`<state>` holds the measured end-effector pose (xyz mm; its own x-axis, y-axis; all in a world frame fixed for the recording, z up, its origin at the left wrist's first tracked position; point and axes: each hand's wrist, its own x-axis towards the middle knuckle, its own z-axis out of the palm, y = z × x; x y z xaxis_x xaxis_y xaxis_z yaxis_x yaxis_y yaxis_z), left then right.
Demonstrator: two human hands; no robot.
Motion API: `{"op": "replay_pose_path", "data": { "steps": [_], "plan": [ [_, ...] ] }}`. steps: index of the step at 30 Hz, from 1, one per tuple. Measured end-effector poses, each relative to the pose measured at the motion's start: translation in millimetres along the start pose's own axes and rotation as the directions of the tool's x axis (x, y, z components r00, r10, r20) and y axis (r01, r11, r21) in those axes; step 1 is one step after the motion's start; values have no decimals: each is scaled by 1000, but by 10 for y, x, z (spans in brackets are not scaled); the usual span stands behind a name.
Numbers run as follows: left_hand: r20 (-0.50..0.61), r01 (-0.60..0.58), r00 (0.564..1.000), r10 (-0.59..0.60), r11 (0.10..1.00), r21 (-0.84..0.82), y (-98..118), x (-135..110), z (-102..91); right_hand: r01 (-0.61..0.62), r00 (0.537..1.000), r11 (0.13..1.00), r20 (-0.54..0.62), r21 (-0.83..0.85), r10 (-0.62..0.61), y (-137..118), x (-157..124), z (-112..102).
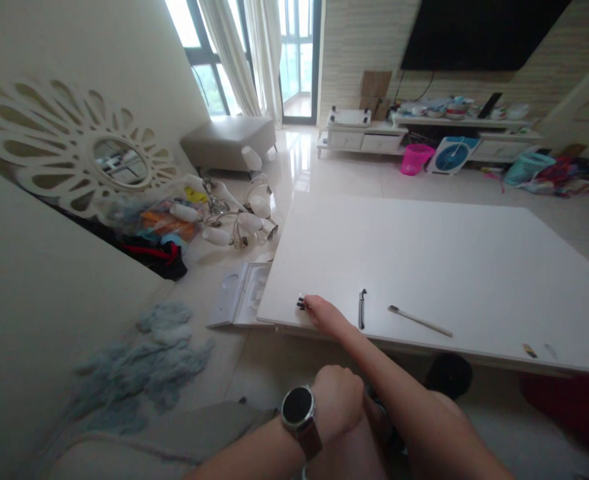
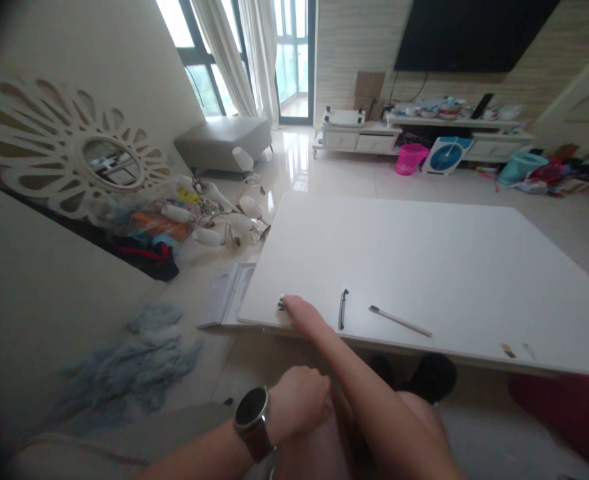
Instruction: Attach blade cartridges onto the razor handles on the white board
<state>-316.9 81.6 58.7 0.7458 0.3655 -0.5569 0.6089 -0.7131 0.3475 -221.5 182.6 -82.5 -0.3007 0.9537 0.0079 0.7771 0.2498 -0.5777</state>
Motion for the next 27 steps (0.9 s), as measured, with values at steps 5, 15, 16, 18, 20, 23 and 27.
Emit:
{"op": "replay_pose_path", "data": {
  "steps": [5, 15, 16, 18, 20, 23, 27],
  "plan": [
    [-17, -22, 1000, 21, 1000, -16, -11, -5, 11, 89, 996, 995, -16, 36, -88, -137, 107, 132],
    [-238, -118, 965, 113, 993, -6, -11, 45, -21, 25, 992, 997, -118, -78, -34, -2, -226, -307],
    [-287, -109, 954, 92, 993, -44, -2, 60, -36, 25, 991, 996, -129, -85, -35, 51, -308, -402],
    [-365, -97, 931, 18, 976, -198, 16, 107, -68, 8, 986, 997, -166, -79, -21, 171, -507, -610],
    [-394, -121, 916, -73, 887, -445, 24, 175, -97, -29, 975, 999, -221, -42, 19, 294, -744, -819],
    [-347, -162, 905, -245, 555, -816, 12, 298, -122, -35, 952, 999, -306, 6, 35, 428, -1117, -1078],
    [-236, -225, 892, -386, 75, -972, -21, 405, -106, 37, 924, 999, -381, -18, -41, 426, -1453, -1252]
  ]
}}
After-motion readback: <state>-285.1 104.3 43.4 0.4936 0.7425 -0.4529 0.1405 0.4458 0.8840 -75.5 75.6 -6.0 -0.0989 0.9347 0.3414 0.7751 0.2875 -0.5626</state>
